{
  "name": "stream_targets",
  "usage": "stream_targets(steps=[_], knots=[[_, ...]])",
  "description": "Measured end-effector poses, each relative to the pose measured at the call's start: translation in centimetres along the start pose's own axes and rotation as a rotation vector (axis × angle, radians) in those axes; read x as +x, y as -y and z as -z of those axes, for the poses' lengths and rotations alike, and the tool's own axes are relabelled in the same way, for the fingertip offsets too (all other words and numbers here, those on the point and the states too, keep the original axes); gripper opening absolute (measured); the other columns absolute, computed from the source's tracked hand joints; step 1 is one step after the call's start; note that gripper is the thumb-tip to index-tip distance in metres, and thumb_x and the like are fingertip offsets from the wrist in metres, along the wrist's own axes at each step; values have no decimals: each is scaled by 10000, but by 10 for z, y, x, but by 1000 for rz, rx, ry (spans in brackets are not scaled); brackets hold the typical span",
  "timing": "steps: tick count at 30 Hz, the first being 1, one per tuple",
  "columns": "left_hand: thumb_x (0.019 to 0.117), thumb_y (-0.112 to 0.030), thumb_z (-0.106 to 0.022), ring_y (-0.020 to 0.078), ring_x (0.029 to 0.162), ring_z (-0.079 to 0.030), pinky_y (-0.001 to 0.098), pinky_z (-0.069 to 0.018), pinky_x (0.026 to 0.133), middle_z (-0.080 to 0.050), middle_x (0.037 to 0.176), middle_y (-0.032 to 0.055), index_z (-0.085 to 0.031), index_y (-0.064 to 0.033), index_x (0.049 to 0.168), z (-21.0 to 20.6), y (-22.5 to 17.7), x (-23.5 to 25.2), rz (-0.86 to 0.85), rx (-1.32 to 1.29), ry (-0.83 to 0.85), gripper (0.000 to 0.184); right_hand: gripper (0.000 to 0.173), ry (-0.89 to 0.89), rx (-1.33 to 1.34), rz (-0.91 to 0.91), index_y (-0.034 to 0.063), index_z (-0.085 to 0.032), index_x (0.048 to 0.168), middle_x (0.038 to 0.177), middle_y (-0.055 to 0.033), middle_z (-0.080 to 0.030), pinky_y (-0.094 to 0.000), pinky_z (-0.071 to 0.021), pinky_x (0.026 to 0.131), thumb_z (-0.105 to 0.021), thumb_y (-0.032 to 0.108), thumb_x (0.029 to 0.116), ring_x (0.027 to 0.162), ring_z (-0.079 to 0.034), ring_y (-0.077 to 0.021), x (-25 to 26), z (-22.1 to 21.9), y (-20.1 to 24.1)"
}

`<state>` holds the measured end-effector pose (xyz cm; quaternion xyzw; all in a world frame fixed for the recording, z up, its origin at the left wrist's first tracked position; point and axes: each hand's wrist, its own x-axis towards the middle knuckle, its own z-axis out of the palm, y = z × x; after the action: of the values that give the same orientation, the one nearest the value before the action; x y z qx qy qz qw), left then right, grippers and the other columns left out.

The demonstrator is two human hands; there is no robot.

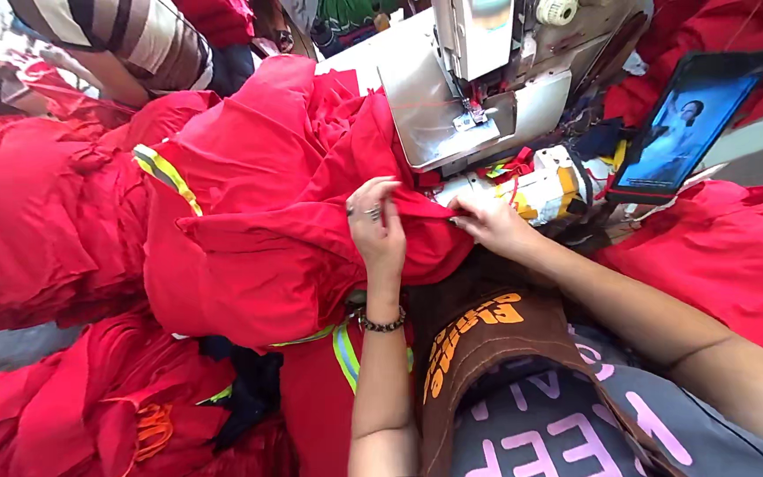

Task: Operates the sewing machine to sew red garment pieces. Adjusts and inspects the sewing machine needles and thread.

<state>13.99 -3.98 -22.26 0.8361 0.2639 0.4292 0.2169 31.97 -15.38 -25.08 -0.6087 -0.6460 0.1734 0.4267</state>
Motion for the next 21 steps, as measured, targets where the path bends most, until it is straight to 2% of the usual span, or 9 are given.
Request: stream_targets(steps=[2,4,7,9,10,12,16,18,21], knots=[[1089,-218,-423,230,1278,-581,489,-366,1161,-697,1232,93,-698,-28,1161,12,-22,30,-162,-89,326,342,135,72,129,30,27,-691,1099,979,-85,-722,-388,-606,817,-626,67,988,891,-709,-168,3,20,24],[1099,-349,-346,202,1135,-645,505,-313,1173,-731,1041,65,-745,-60,1030,20,-35,59,-272,-99,653,497,136,123,207,118,21,-711,1059,955,-65,-706,-308,-582,807,-620,85,982,885,-681,-112,5,37,45],[1093,-341,-358,171,880,-698,438,-494,942,-731,837,63,-745,-47,899,29,-22,109,-313,-79,955,524,132,97,388,160,-1,-687,1060,975,-30,-693,-199,-565,805,-586,39,985,886,-654,-27,4,61,50],[1033,-344,-522,100,755,-613,348,-495,758,-644,751,11,-691,-66,834,37,-8,142,-238,-84,960,381,148,13,536,40,14,-665,1114,1023,0,-694,-199,-584,806,-591,17,986,894,-661,-15,2,72,38],[989,-304,-617,50,756,-604,281,-509,732,-648,780,-12,-696,-70,850,40,-2,155,-215,-119,927,283,158,-44,595,-48,36,-662,1134,1027,19,-691,-203,-589,797,-596,26,991,885,-663,-15,2,74,30],[949,-182,-687,12,885,-630,217,-529,839,-690,927,1,-722,-37,962,37,8,175,-212,-201,839,150,152,-164,681,-232,70,-654,1131,986,18,-701,-218,-592,760,-601,39,992,839,-672,-37,2,76,15],[923,-102,-687,76,1011,-640,261,-496,939,-705,1034,70,-743,-31,995,-11,15,178,-108,-145,640,116,140,-250,754,-397,62,-663,1102,854,-7,-698,-211,-569,645,-615,11,981,701,-649,-47,5,70,-8],[898,-104,-713,70,976,-651,277,-513,905,-712,1024,56,-740,-56,975,-34,17,172,24,-112,616,94,120,-244,800,-446,60,-671,1092,817,-13,-695,-204,-551,594,-613,27,991,660,-637,-47,3,66,-15],[875,-133,-746,87,936,-654,337,-519,870,-715,984,33,-747,-96,963,-49,18,169,163,-33,607,96,107,-244,855,-491,52,-677,1070,816,-5,-701,-202,-560,623,-597,30,1003,681,-649,-38,1,63,-21]])
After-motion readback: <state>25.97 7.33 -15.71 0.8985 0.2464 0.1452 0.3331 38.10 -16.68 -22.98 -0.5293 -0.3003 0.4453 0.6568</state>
